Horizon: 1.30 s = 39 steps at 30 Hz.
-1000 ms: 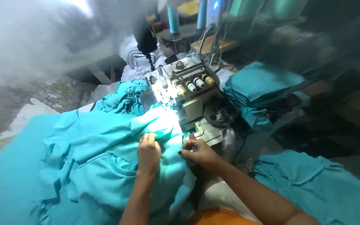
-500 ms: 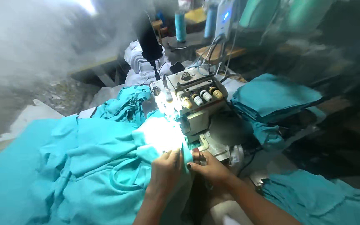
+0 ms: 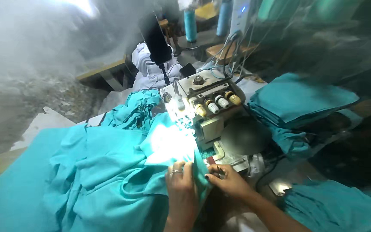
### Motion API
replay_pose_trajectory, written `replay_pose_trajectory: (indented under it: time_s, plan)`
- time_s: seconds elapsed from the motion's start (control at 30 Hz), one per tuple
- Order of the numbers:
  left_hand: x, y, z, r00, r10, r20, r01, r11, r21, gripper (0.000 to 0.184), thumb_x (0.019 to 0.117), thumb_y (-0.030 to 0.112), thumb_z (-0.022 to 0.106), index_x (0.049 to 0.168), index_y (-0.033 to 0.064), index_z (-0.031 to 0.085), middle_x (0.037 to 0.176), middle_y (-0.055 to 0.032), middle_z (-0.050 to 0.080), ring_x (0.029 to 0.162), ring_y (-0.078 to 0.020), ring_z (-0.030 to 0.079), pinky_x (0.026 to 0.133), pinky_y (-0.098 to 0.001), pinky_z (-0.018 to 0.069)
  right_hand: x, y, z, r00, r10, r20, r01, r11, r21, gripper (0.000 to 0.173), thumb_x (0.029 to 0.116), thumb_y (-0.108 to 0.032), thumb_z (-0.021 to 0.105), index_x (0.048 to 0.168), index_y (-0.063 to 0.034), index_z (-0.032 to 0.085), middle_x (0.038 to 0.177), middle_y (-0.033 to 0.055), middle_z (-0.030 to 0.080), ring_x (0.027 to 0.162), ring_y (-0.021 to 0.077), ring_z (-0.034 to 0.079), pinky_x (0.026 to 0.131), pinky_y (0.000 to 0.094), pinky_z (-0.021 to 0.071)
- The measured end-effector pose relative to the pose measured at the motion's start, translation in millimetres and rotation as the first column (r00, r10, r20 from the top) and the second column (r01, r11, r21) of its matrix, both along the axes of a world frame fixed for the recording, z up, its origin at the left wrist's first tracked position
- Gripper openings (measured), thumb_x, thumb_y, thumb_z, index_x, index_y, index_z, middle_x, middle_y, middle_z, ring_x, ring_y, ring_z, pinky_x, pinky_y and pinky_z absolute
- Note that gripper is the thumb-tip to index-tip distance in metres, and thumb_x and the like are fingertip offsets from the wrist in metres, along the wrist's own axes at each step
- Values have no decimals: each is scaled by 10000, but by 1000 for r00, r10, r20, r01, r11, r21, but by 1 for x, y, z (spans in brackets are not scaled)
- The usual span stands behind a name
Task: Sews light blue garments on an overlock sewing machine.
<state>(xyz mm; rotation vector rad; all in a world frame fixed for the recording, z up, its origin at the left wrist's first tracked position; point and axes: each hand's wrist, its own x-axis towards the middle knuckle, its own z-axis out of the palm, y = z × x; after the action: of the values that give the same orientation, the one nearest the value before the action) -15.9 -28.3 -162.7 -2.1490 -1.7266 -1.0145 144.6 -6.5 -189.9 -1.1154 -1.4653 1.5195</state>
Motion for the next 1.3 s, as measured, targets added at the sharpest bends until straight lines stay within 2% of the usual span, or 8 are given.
replay_pose_trajectory:
  time_s: [0.4,0.5,0.6,0.7,0.93,1.03,1.2,1.3]
  plan:
    - [-29,-10,-32,959,-243,146,277,913,-301,240,920,-5,629,1133,-74,716,941,-195,748,795,-314,752,747,-444,619,-8,4,-8,999,20,31,-20,999,27,98,987,-45,557,1034,22,610,752,-46,555,657,-34,511,665,155,455]
    - [-50,-20,-32,923,-345,171,373,911,-174,153,904,94,659,982,20,768,794,-90,738,701,-190,715,679,-322,597,-7,6,-8,999,41,34,-41,999,7,66,984,-43,561,1019,-6,605,688,-75,540,611,-37,502,624,153,446]
    - [-76,-28,-25,939,-273,208,269,962,49,337,825,256,644,1130,125,710,1043,-73,660,1012,-146,625,902,-268,504,-6,7,-5,999,39,34,-39,999,5,48,973,-35,568,994,-23,610,669,-101,516,598,-57,482,613,137,431]
    - [-97,-31,-35,984,-170,-47,171,985,17,481,911,512,514,1312,246,497,1500,-131,403,1487,-246,284,1200,-509,133,-4,3,1,998,56,-7,-56,997,-46,30,972,-22,576,977,-23,605,703,-98,534,623,-63,501,635,129,448]
    - [-74,-12,-71,967,117,-228,-62,970,233,244,988,293,543,1196,179,487,1519,-291,329,1544,-359,162,1164,-660,54,-1,-5,3,983,92,-160,-104,992,-67,52,958,-49,580,960,-87,617,721,-132,584,634,-68,550,629,133,481]
    - [-72,4,-74,984,39,-172,11,960,281,210,1046,372,445,1248,315,459,1577,-171,257,1573,-246,72,1192,-615,-2,1,-5,2,972,104,-212,-116,992,-48,69,930,-41,613,959,-104,623,736,-142,599,645,-66,566,633,135,496]
    - [-50,16,-31,906,-421,-49,417,867,273,128,1079,214,442,1037,194,561,1188,-9,710,1336,-116,540,1220,-539,115,1,-1,-15,990,96,-100,-100,995,-29,131,912,24,635,1039,49,652,914,-17,659,807,-57,600,773,141,518]
    - [-23,1,19,875,-418,245,362,900,241,247,1105,206,413,1043,18,563,1017,-56,711,1127,-9,645,1117,-249,419,12,-9,-17,993,81,-81,-81,997,6,107,920,-20,647,1006,35,678,870,-43,666,767,-80,592,744,124,511]
